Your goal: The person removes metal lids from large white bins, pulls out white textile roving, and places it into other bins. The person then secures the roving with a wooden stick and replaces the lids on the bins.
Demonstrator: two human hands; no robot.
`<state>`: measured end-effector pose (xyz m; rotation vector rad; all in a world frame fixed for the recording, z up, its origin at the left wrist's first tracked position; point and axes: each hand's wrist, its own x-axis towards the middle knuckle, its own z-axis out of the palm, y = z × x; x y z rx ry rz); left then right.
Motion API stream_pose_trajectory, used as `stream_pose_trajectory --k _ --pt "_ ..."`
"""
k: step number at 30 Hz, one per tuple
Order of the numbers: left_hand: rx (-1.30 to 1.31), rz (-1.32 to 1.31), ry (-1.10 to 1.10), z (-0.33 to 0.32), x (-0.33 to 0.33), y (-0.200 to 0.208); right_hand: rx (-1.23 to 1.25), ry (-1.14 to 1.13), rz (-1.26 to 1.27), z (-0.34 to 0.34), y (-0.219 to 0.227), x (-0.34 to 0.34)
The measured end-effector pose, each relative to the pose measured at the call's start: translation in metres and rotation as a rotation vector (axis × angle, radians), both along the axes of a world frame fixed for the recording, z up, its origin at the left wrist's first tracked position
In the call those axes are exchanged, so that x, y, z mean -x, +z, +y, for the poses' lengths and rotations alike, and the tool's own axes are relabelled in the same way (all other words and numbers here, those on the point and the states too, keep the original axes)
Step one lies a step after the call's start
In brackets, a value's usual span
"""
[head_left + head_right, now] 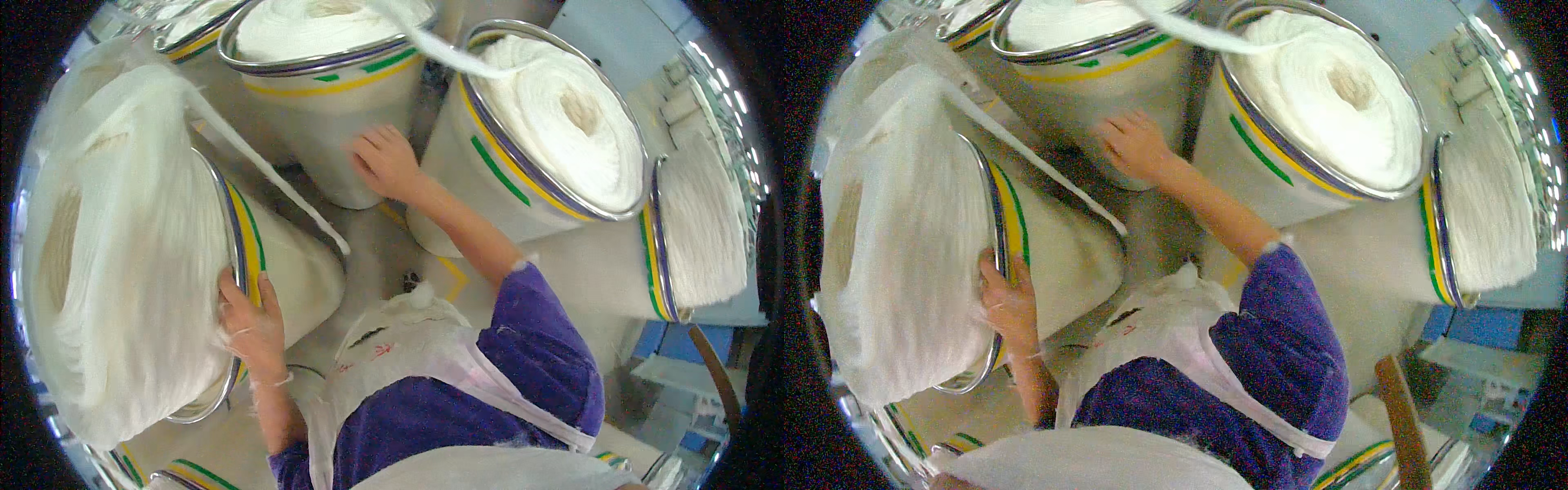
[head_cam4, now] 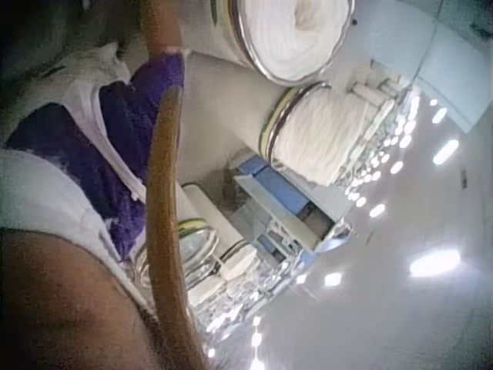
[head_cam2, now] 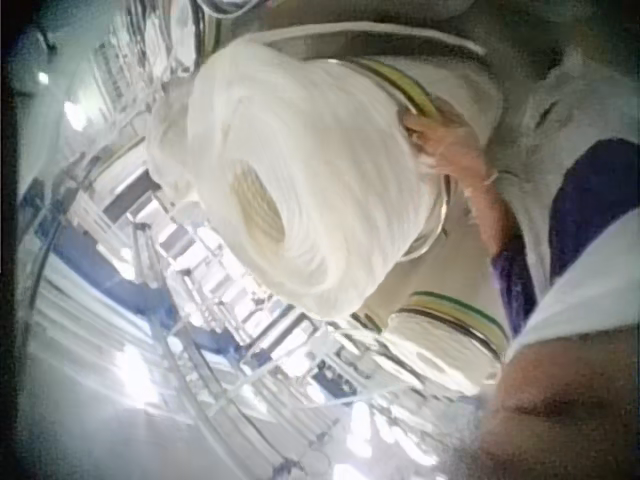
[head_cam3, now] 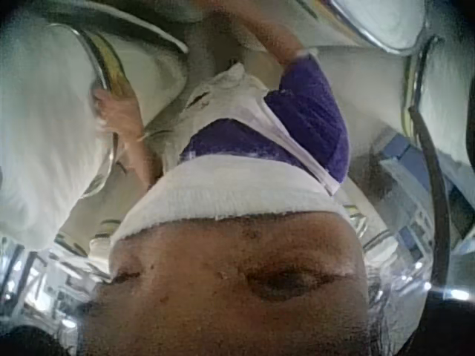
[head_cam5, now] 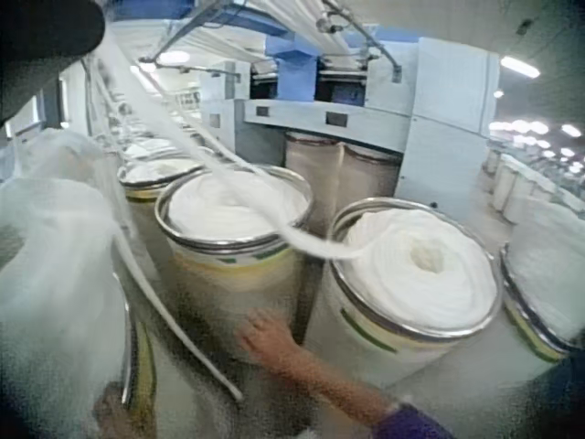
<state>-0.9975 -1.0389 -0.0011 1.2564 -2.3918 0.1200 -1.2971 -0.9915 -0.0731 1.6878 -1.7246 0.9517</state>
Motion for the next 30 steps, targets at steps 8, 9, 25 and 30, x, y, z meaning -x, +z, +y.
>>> stream_pose_trajectory --k 8,9,25,30 --pt "0.266 0.009 -0.047 -0.020 -0.003 -0.021 -0.197 -0.214 -0.088 -0.231 0.069 0.043" --pt "0.304 0.047 -0.130 -0.018 -0.001 -0.021 -0.342 -0.267 -0.127 -0.242 0.063 0.051" --pt "0.038 0.181 -0.713 -0.096 0.198 -0.020 -0.666 -0.174 -0.188 -0.112 0.060 0.115" --pt "0.083 0.225 -0.689 -0.159 0.257 -0.019 -1.015 0.128 -0.349 -0.151 0.048 0.118"
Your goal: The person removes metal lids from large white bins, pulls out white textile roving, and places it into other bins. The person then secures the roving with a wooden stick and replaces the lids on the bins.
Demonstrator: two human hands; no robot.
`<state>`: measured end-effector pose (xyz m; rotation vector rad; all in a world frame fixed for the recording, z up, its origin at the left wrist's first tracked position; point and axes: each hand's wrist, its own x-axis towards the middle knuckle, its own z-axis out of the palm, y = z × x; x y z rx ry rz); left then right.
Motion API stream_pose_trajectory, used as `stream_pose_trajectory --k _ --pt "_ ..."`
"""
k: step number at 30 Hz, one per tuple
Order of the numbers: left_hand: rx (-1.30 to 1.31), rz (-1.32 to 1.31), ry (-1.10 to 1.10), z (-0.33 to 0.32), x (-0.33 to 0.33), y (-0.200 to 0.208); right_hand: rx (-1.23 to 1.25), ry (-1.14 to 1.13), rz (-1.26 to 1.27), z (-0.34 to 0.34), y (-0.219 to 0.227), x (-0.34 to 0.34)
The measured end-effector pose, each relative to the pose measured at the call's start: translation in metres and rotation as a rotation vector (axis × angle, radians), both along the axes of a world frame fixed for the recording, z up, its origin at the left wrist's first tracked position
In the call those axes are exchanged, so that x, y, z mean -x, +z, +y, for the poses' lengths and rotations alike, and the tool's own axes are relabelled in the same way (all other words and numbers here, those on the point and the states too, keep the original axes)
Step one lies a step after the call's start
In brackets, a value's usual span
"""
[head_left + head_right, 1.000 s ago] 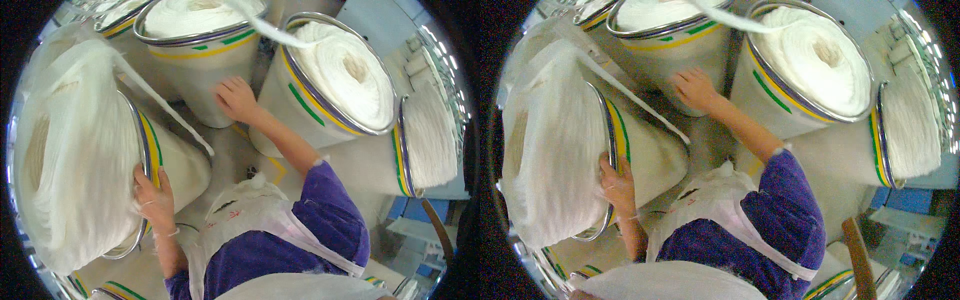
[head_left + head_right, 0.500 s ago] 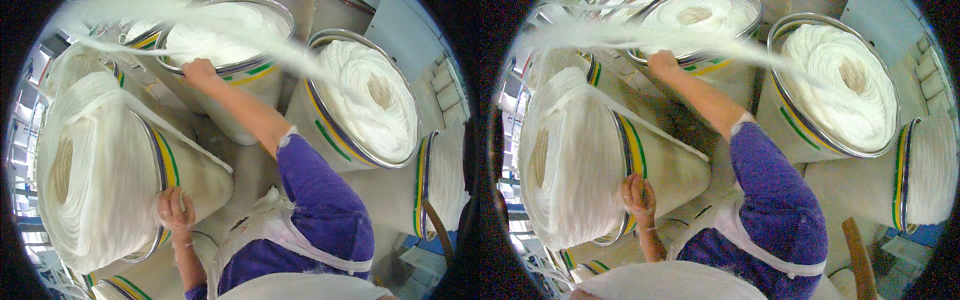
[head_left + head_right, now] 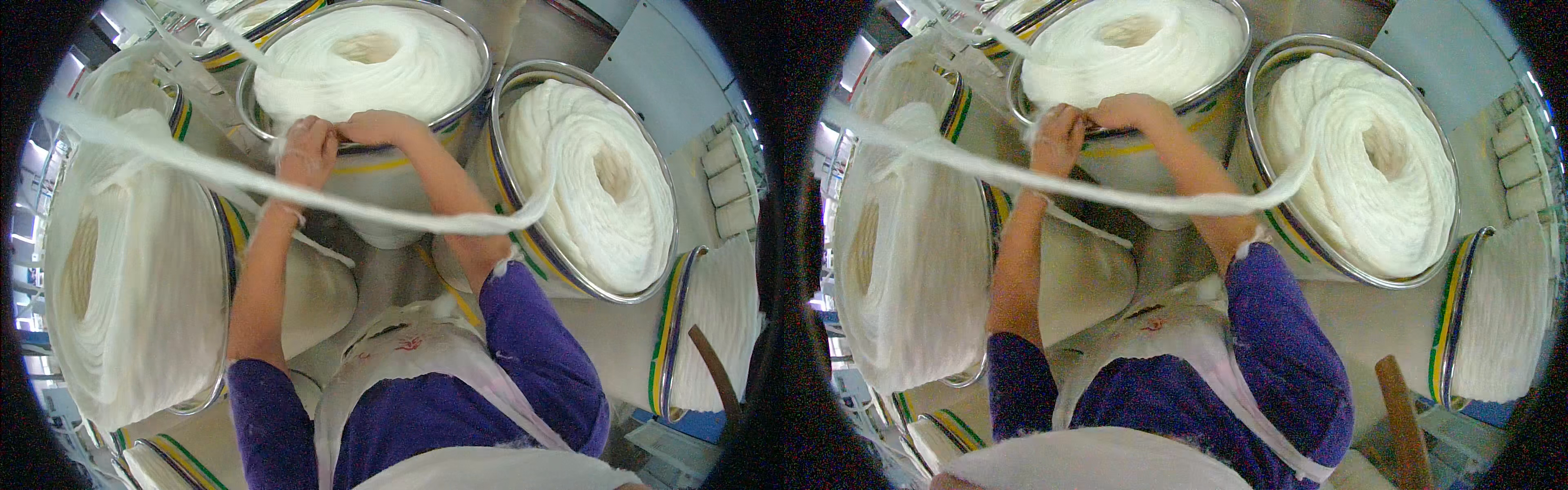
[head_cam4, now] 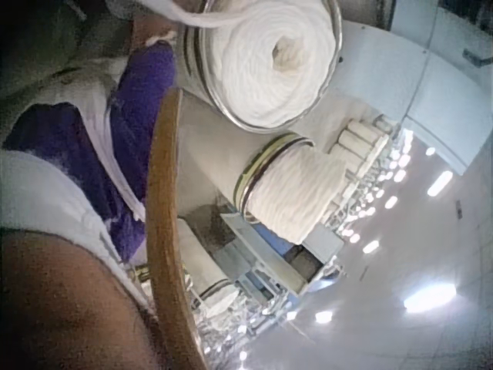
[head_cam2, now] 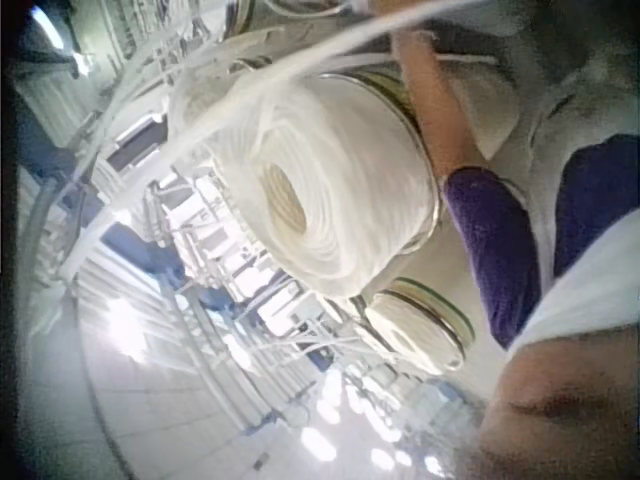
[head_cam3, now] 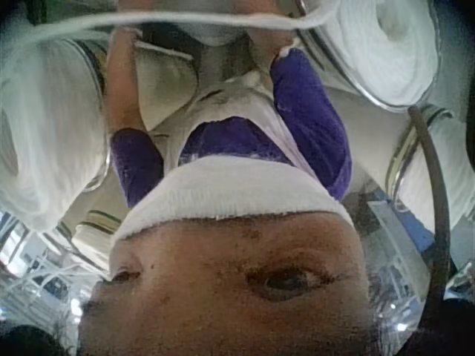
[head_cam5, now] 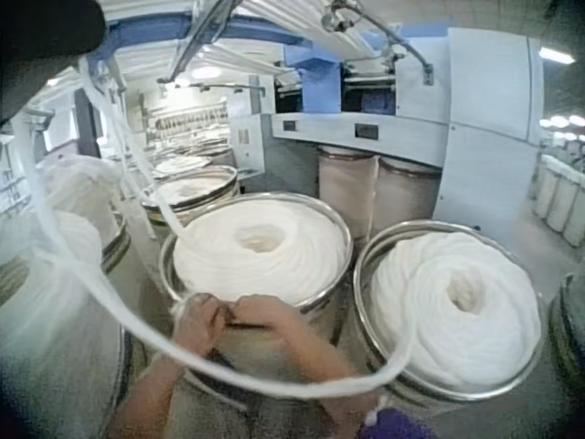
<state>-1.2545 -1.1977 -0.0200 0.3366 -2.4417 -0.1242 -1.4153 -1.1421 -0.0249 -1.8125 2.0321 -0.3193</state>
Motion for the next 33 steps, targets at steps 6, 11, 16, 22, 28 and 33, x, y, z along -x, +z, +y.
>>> stream_pose_trajectory --k 6,11,16,22,28,33 --pt "0.475 -0.817 -0.425 -0.076 0.022 0.013 -0.205 -0.086 -0.169 0.001 -0.001 0.009" --pt "-0.302 -1.242 -0.351 -0.085 0.058 -0.007 0.072 -0.217 0.024 0.029 0.012 0.002" --pt "-0.508 -1.322 -0.313 -0.097 0.083 -0.048 0.268 -0.241 0.078 0.041 0.014 0.000" --pt "0.021 -1.206 -0.133 -0.085 0.103 -0.061 0.647 -0.255 0.155 0.048 -0.004 -0.001" --pt "0.482 -0.911 0.112 -0.072 0.099 -0.019 0.445 -0.157 0.122 0.046 0.006 -0.001" --pt "0.664 -0.547 0.140 -0.091 0.114 0.057 -0.111 -0.181 0.025 0.029 0.026 0.033"
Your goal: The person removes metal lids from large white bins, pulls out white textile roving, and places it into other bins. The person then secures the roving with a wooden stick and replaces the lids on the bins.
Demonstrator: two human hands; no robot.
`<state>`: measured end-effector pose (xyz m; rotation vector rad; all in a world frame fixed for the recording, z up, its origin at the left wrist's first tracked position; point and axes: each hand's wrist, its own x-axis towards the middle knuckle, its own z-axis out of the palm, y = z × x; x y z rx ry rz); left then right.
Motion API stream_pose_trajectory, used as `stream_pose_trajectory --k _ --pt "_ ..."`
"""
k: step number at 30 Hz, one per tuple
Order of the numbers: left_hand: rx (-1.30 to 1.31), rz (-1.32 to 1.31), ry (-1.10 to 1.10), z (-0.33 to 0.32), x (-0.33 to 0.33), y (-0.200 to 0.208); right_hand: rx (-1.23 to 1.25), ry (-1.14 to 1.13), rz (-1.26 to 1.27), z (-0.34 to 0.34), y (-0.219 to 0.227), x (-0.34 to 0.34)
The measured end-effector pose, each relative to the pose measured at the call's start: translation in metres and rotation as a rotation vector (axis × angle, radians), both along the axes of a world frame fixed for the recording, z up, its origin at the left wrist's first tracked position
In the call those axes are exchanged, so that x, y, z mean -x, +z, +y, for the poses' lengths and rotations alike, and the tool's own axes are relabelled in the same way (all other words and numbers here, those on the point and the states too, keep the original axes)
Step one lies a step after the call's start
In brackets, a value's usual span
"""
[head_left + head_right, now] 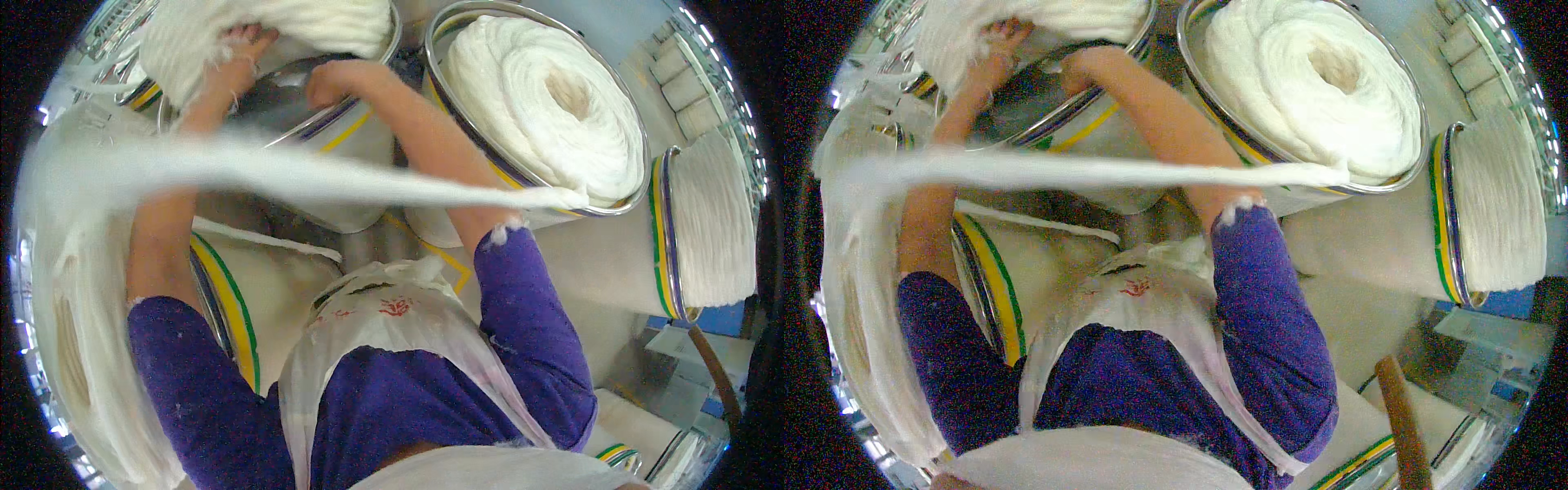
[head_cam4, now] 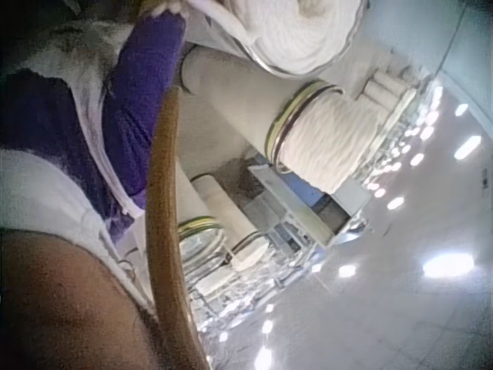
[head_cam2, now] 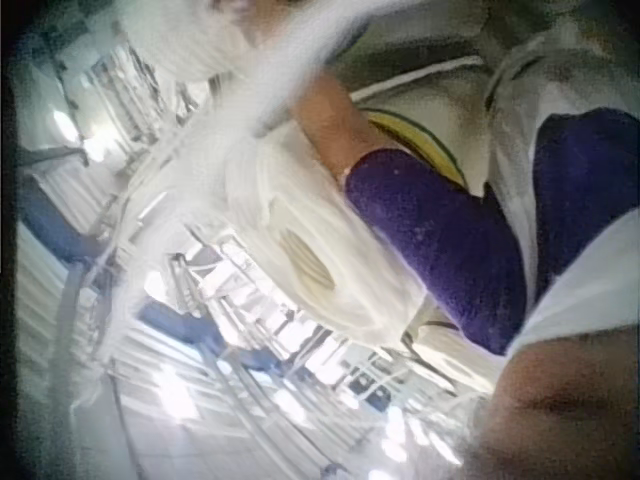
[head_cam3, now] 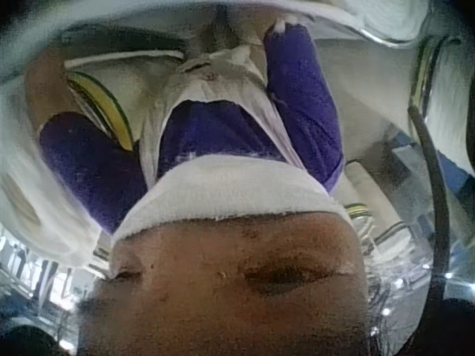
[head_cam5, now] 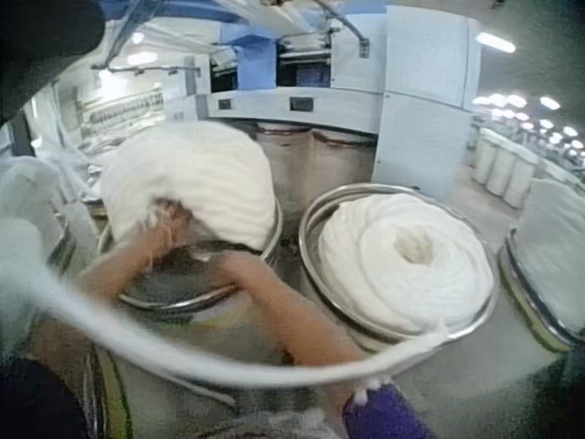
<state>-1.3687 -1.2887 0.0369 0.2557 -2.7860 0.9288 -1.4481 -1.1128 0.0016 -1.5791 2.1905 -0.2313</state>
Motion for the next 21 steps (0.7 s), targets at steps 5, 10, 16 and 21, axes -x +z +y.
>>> stream_pose_trajectory --k 5,10,16,21 --pt "0.223 0.262 -0.148 -0.011 -0.011 0.029 0.015 -0.125 0.031 0.024 0.005 0.030" --pt "-0.085 0.184 -0.159 -0.027 0.001 0.020 0.215 -0.347 0.285 0.024 0.034 0.043" --pt "-0.667 -0.070 0.033 0.052 -0.031 -0.002 0.087 -0.353 0.445 0.017 0.018 0.048" --pt "-0.806 0.042 0.216 0.149 -0.079 -0.044 -0.027 -0.277 0.548 0.034 -0.008 0.039"
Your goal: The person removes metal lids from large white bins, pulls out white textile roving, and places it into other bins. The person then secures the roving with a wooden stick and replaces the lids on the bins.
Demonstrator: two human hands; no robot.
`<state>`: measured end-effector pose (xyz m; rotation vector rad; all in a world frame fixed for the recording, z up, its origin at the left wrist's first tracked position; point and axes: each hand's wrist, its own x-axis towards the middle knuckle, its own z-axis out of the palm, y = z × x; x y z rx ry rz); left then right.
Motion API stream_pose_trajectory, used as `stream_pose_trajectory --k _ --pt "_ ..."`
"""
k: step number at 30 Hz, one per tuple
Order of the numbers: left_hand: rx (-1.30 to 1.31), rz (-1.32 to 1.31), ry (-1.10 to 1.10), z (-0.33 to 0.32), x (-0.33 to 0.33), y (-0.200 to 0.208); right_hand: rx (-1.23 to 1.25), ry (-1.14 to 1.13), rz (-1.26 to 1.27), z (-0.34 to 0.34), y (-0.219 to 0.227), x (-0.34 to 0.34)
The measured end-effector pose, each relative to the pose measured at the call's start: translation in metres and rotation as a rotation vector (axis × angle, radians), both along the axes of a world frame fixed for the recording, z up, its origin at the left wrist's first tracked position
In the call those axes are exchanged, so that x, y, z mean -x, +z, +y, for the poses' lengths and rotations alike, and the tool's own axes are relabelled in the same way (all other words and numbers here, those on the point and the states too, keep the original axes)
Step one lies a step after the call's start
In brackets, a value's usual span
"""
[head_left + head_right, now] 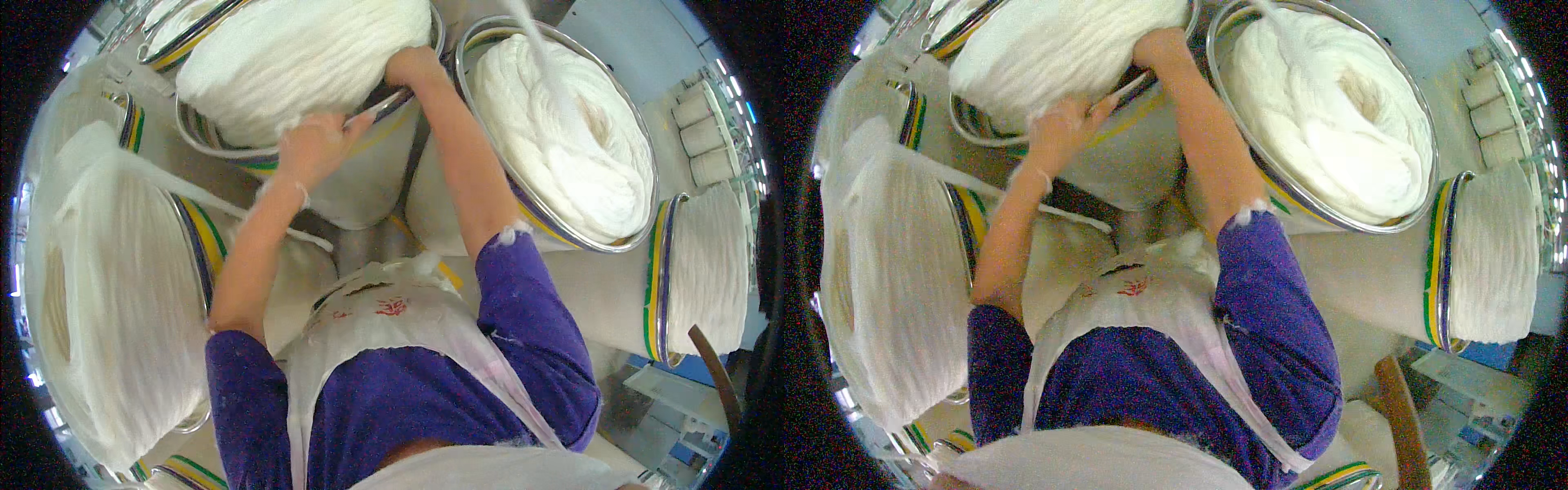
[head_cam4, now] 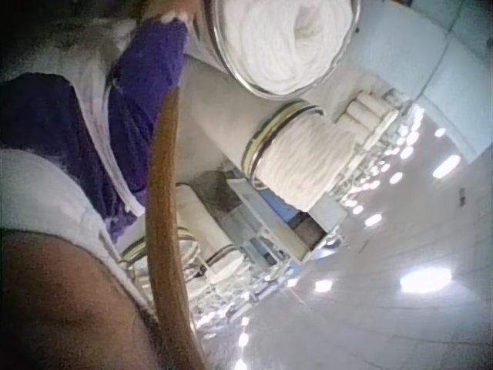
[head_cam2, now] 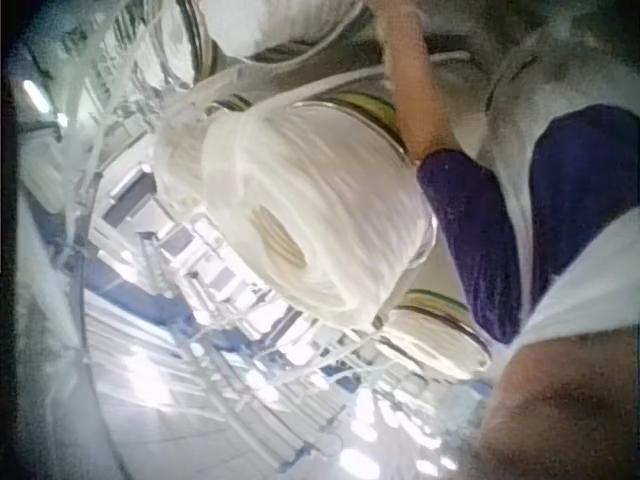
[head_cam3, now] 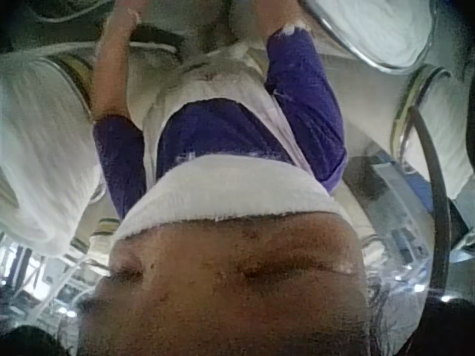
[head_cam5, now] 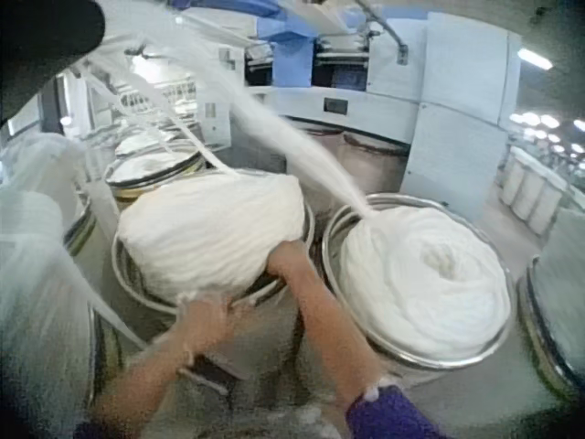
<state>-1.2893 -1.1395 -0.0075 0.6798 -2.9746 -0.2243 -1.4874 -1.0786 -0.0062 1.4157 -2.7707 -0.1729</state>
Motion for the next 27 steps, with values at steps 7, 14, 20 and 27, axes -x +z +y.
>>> stream_pose_trajectory --k 7,14,20,27 --pt "-0.092 0.166 -0.022 -0.040 -0.055 -0.008 0.057 0.042 -0.181 0.004 -0.004 -0.050" --pt "-0.206 -0.493 -0.508 -0.104 0.035 -0.015 0.005 0.167 -0.212 -0.032 0.028 -0.081" --pt "0.114 -0.564 -0.235 -0.110 0.082 -0.038 0.003 0.254 -0.235 -0.023 0.051 -0.075" --pt "0.380 -0.361 -0.065 -0.121 0.093 -0.016 0.879 0.349 -0.447 0.034 0.022 -0.030"
